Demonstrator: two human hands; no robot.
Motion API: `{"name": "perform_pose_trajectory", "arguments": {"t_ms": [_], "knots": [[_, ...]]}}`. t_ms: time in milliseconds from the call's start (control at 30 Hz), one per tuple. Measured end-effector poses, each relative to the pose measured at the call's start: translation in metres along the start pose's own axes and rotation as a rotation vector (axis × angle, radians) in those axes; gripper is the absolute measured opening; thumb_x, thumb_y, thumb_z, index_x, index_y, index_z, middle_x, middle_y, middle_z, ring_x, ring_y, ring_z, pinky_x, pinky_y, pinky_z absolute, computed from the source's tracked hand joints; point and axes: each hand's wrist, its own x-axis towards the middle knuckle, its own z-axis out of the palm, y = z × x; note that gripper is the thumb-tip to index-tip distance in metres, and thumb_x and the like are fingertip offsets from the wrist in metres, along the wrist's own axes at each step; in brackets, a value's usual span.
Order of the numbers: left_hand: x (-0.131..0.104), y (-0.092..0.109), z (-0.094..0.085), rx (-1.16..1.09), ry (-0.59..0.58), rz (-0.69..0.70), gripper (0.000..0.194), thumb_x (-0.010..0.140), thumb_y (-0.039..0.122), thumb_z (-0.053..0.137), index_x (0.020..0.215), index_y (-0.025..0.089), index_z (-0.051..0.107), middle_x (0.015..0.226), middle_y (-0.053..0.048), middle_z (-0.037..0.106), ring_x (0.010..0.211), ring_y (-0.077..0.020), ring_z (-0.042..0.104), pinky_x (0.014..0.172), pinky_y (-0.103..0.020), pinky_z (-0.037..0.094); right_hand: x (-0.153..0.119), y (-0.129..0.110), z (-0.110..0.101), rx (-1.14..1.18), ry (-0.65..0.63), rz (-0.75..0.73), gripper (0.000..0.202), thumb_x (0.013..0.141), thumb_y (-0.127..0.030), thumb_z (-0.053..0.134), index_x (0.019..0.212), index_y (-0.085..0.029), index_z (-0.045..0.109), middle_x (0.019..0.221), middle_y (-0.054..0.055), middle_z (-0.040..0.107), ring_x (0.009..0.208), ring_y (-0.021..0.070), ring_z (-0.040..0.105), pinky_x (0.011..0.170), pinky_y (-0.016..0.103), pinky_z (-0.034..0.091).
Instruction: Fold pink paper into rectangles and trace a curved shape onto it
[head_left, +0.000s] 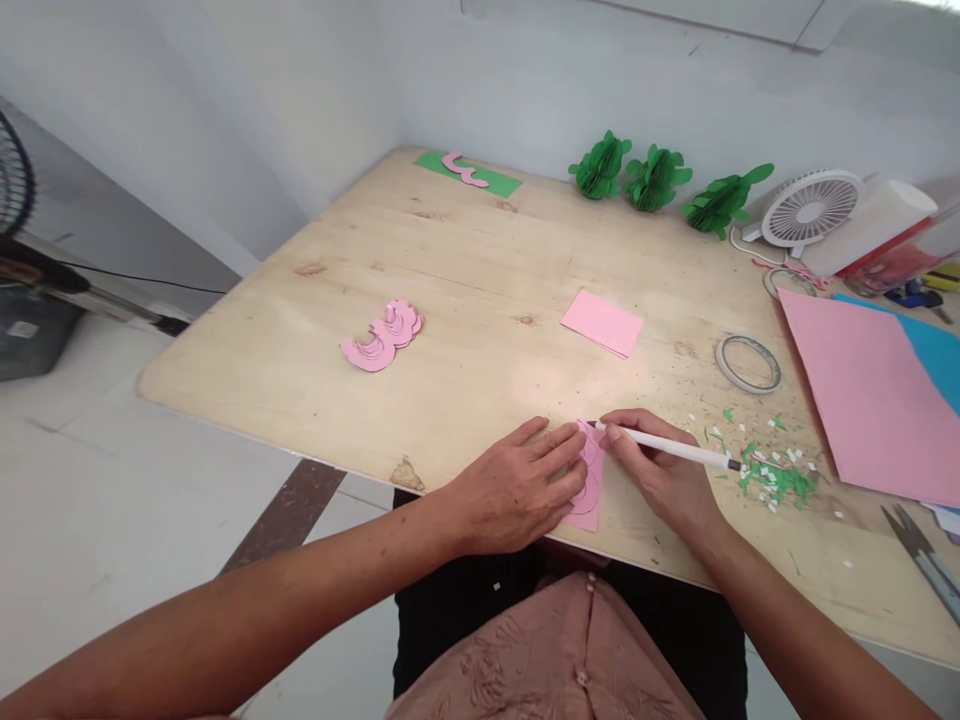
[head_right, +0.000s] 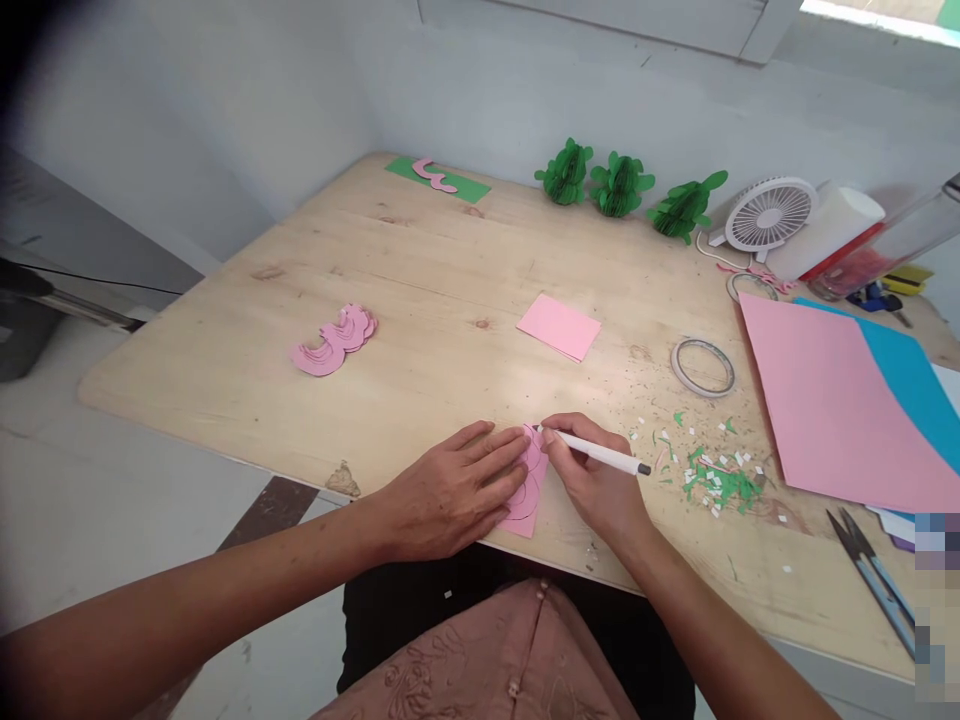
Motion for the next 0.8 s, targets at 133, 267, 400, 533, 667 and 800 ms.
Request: {"name": "perform_pose_trajectory", "arguments": {"t_ms": [133,267,400,533,667,800], "knots": [[-0.0003,0.0002,-0.0007,-0.007,0.001,-0.009,0.032,0.091,0.028,0.044,0.117,0.01,0.054,0.133,-0.018,0.051,0.13,-0.0296,0.04,0.106,-0.047,0.033,0.0058,-0.0001,0.0013,0.05,-0.023,0.011,0.021,0.085,-0.037,0.056,0.087,-0.019,0.067,0.077,0.004,0.07,0.069,0.0175,0.064,0.059,0.027,0.051],[-0.0004,0.0005,-0.0018,-0.011,0.014,-0.016,0.032,0.092,0.028,0.043,0.115,0.01,0.054,0.132,-0.018,0.052,0.13,-0.0295,0.041,0.106,-0.046,0.034,0.0079,-0.002,0.0024,0.007,-0.033,-0.012,0.02,0.085,-0.036,0.055,0.086,-0.019,0.067,0.077,0.004,0.07,0.068,0.0165,0.062,0.059,0.026,0.05],[-0.0006,0.0002,-0.0011,-0.01,0.019,-0.01,0.032,0.093,0.028,0.041,0.115,0.011,0.055,0.131,-0.018,0.053,0.129,-0.0294,0.042,0.105,-0.048,0.034,0.0077,-0.0022,0.0027,-0.016,-0.033,-0.025,0.021,0.085,-0.036,0.054,0.085,-0.02,0.067,0.076,0.003,0.07,0.067,0.0167,0.063,0.058,0.026,0.05],[-0.0011,-0.0007,-0.0001,-0.009,0.005,-0.002,0.032,0.093,0.029,0.041,0.115,0.01,0.054,0.132,-0.019,0.052,0.129,-0.0295,0.042,0.105,-0.048,0.034,0.0081,-0.0024,0.0033,-0.026,-0.035,-0.033,0.021,0.085,-0.036,0.054,0.085,-0.02,0.067,0.076,0.003,0.07,0.067,0.0165,0.063,0.059,0.026,0.05],[-0.0014,-0.0007,0.0003,-0.012,0.003,-0.001,0.033,0.093,0.03,0.04,0.116,0.01,0.054,0.133,-0.019,0.051,0.13,-0.0294,0.041,0.106,-0.048,0.033,0.0087,-0.003,0.0047,-0.031,-0.036,-0.033,0.019,0.085,-0.034,0.054,0.085,-0.02,0.067,0.076,0.003,0.07,0.066,0.0157,0.062,0.058,0.026,0.05],[-0.0013,-0.0001,0.0003,-0.001,0.016,-0.007,0.032,0.092,0.029,0.041,0.115,0.011,0.054,0.134,-0.019,0.051,0.13,-0.029,0.042,0.106,-0.048,0.033,0.0089,-0.0034,0.0052,-0.033,-0.041,-0.039,0.019,0.085,-0.035,0.055,0.087,-0.02,0.066,0.077,0.003,0.071,0.067,0.016,0.063,0.06,0.026,0.05]]}}
